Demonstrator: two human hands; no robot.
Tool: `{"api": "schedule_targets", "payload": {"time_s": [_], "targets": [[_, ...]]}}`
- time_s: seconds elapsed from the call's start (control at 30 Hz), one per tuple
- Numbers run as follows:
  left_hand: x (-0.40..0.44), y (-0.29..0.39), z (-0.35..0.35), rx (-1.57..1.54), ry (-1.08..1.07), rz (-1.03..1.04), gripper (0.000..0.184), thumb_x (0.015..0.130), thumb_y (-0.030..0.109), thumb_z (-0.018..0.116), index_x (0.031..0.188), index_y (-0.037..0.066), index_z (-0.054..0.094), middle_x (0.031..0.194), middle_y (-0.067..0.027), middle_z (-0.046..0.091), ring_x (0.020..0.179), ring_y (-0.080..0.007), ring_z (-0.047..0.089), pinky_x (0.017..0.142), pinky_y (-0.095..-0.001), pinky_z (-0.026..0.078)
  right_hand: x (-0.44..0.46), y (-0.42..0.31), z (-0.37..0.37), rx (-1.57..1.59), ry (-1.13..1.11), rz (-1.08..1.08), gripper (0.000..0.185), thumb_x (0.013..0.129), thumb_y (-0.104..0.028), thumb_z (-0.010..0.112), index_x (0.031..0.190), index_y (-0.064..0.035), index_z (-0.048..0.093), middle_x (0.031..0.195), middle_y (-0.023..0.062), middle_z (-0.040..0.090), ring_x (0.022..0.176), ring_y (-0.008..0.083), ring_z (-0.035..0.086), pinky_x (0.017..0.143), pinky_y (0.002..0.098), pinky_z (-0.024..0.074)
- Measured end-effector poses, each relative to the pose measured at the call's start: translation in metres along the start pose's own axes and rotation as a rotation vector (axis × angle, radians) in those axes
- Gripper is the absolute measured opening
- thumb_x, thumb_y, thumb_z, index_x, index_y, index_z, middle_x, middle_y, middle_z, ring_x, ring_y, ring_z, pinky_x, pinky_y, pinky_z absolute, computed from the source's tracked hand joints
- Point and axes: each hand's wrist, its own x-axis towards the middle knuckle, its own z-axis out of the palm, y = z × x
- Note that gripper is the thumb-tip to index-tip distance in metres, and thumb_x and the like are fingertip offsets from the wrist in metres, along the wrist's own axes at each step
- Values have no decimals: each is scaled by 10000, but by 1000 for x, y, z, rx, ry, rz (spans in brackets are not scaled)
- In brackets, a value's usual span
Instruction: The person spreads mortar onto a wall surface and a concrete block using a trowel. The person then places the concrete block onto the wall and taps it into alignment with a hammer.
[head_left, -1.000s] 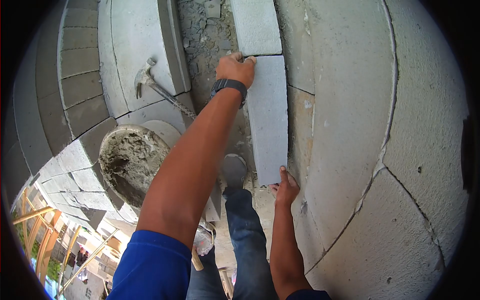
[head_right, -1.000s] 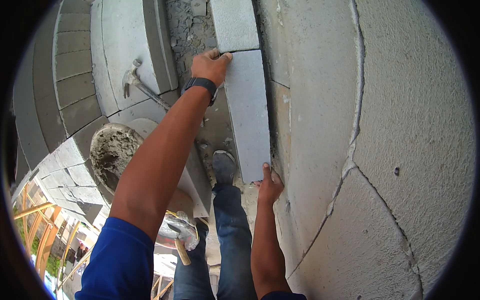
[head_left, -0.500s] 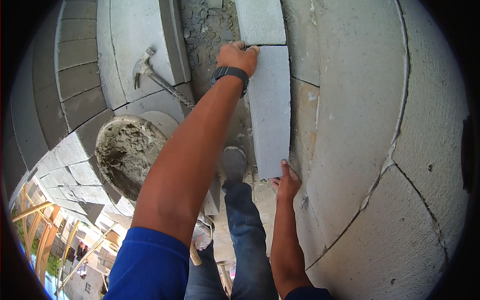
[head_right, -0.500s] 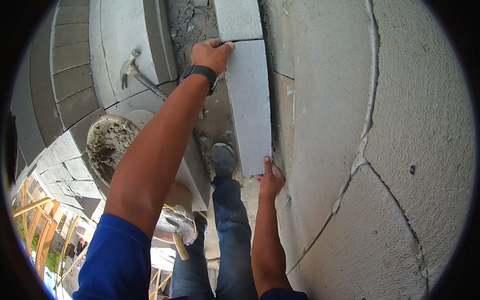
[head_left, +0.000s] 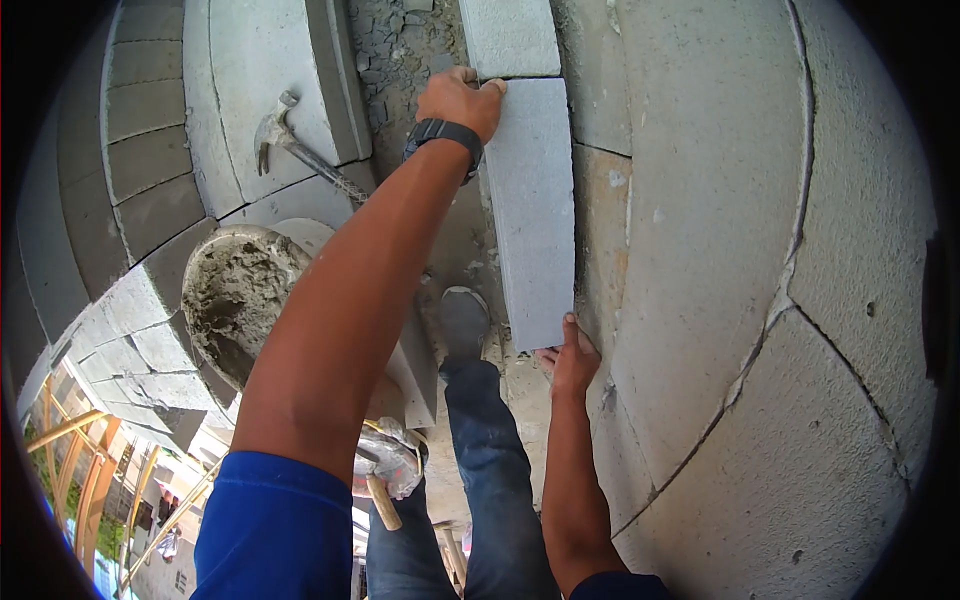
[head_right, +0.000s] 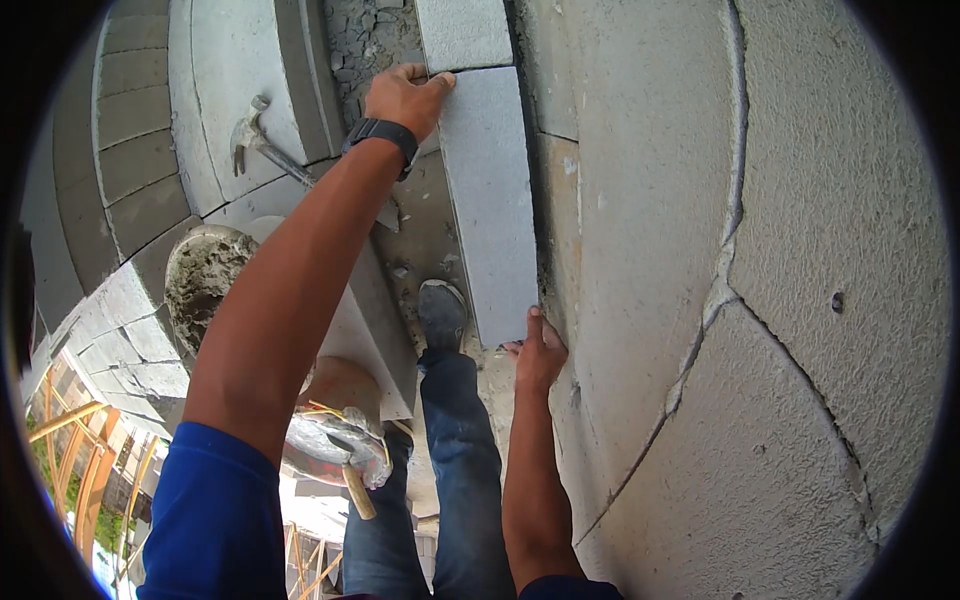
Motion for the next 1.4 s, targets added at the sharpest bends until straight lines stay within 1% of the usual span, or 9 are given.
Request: {"api": "schedule_targets", "payload": {"time_s": [0.23, 0.27, 0.8, 0.9, 1.2, 1.23, 1.27, 1.3, 1.4], "targets": [[-10, 10, -7, -41, -4, -51, 510, 874, 347, 746, 1254, 9, 703, 1160, -181, 746, 1067, -289, 722, 970, -380, 542, 3, 1, -2, 18, -56, -7, 613, 947, -455, 716, 1304, 39, 658, 1099, 170, 701, 685, 269, 705, 574, 339, 575], [-9, 7, -3, -52, 17, -44, 505, 871, 344, 746, 1251, 12, 705, 1157, -179, 747, 1063, -291, 723, 968, -381, 542, 2, 0, -5, 4, -102, 24, 737, 917, -522, 726, 1368, 43, 586, 1163, 243, 687, 857, 347, 707, 795, 430, 590], [-11, 9, -9, -57, 31, -31, 498, 847, 325, 755, 1242, 27, 698, 1180, -216, 724, 1106, -362, 695, 981, -430, 527, -11, -7, -20, 23, -173, 49, 604, 949, -377, 734, 1382, 9, 564, 1105, 207, 644, 887, 311, 706, 822, 435, 578], [-7, 7, -9, -103, -5, -41, 510, 845, 308, 764, 1262, 25, 683, 1197, -227, 713, 1127, -372, 684, 990, -436, 521, -19, 9, -33, -180, -156, -308, 555, 950, -294, 743, 1377, 7, 556, 1103, 189, 655, 955, 267, 694, 872, 399, 553], [-4, 3, 2, -105, 38, -3, 485, 877, 229, 741, 1302, 27, 620, 1162, -195, 716, 1094, -394, 677, 959, -469, 515, -46, -56, 183, -384, -648, -631, 443, 994, -312, 689, 1299, 0, 611, 1138, 133, 683, 952, 182, 669, 827, 336, 535], [-6, 5, 0, -103, 18, -3, 473, 890, 205, 712, 1314, 32, 593, 1189, -209, 687, 1101, -411, 665, 956, -492, 512, 0, -27, 239, -238, -568, -967, 441, 1003, -298, 663, 1331, -9, 601, 1224, 147, 649, 1002, 219, 668, 846, 379, 534], [-6, 6, -2, -96, -3, -2, 462, 903, 182, 684, 1326, 37, 565, 1217, -224, 657, 1107, -429, 653, 953, -514, 509, -8, -60, 288, -174, -599, -488, 430, 1001, -289, 649, 1363, -62, 599, 1242, 153, 629, 1041, 250, 664, 877, 411, 524], [-7, 8, -3, -89, -27, -3, 453, 916, 158, 655, 1338, 42, 538, 1244, -238, 628, 1114, -446, 641, 950, -537, 506, 15, -75, 319, -390, -603, -990, 437, 990, -297, 642, 1388, -124, 598, 1179, 167, 649, 1065, 320, 667, 905, 452, 519], [-8, 8, -6, -112, -2, 23, 507, 906, 189, 696, 1351, -5, 549, 1204, -262, 662, 1147, -430, 636, 992, -495, 487, 51, -110, 409, -636, -365, -1162, 443, 985, -299, 631, 1399, -146, 592, 1205, 192, 636, 1061, 405, 660, 910, 491, 523]]}}
